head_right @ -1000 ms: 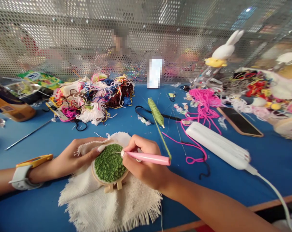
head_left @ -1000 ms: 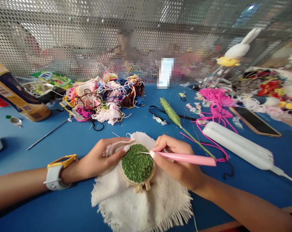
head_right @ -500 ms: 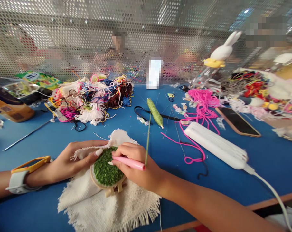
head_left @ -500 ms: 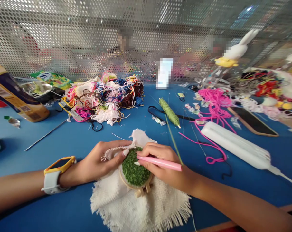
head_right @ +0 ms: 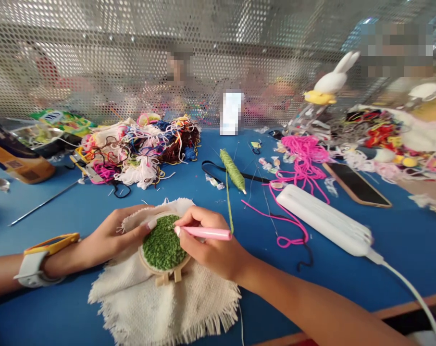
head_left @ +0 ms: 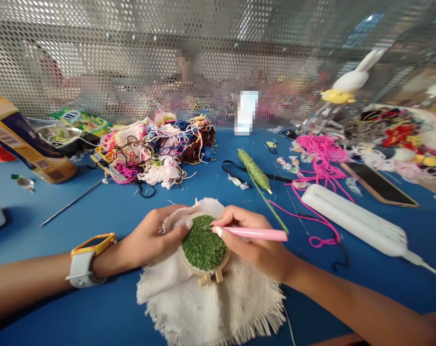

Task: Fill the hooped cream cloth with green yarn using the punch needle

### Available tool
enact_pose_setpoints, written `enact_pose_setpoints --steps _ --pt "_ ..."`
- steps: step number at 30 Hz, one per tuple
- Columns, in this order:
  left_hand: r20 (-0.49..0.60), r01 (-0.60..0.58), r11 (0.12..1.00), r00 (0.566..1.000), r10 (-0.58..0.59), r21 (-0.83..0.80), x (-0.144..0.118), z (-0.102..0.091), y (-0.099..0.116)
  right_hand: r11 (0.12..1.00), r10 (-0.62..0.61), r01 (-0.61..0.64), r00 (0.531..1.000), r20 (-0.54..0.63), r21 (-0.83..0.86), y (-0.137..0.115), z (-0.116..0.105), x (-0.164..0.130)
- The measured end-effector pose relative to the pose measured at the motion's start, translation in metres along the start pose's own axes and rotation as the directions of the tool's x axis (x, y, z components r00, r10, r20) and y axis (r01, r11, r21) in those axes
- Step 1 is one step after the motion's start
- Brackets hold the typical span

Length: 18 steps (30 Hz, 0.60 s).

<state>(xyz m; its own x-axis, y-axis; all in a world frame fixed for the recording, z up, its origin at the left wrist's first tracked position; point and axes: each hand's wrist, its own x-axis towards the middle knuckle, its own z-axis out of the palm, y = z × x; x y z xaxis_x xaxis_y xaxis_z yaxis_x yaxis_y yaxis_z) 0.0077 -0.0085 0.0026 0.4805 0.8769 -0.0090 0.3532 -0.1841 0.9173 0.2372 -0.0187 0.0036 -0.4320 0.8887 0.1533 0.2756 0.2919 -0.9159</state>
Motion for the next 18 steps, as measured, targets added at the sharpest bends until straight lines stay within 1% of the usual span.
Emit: enact_pose_setpoints --steps 3,6,14,18 --pt "0.022 0.04 0.998 0.999 -0.039 -0.04 0.003 0.005 -0.002 0.999 -0.024 0.025 1.0 0.017 -0.032 -0.001 0.005 0.0" --pt "0.053 0.047 0.997 0.998 -0.044 -0.061 0.004 0.009 -0.004 0.995 -0.057 0.059 0.998 0.022 -0.077 -0.002 0.01 -0.001" --pt "-0.033 0.074 0.997 0.997 -0.074 -0.02 0.003 0.016 0.003 0.982 -0.146 0.147 0.989 0.021 -0.121 -0.001 0.015 -0.002" --pt "-0.065 0.087 0.996 0.994 -0.086 0.009 0.002 0.017 0.003 0.97 -0.196 0.197 0.98 0.016 -0.14 -0.003 0.015 -0.003"
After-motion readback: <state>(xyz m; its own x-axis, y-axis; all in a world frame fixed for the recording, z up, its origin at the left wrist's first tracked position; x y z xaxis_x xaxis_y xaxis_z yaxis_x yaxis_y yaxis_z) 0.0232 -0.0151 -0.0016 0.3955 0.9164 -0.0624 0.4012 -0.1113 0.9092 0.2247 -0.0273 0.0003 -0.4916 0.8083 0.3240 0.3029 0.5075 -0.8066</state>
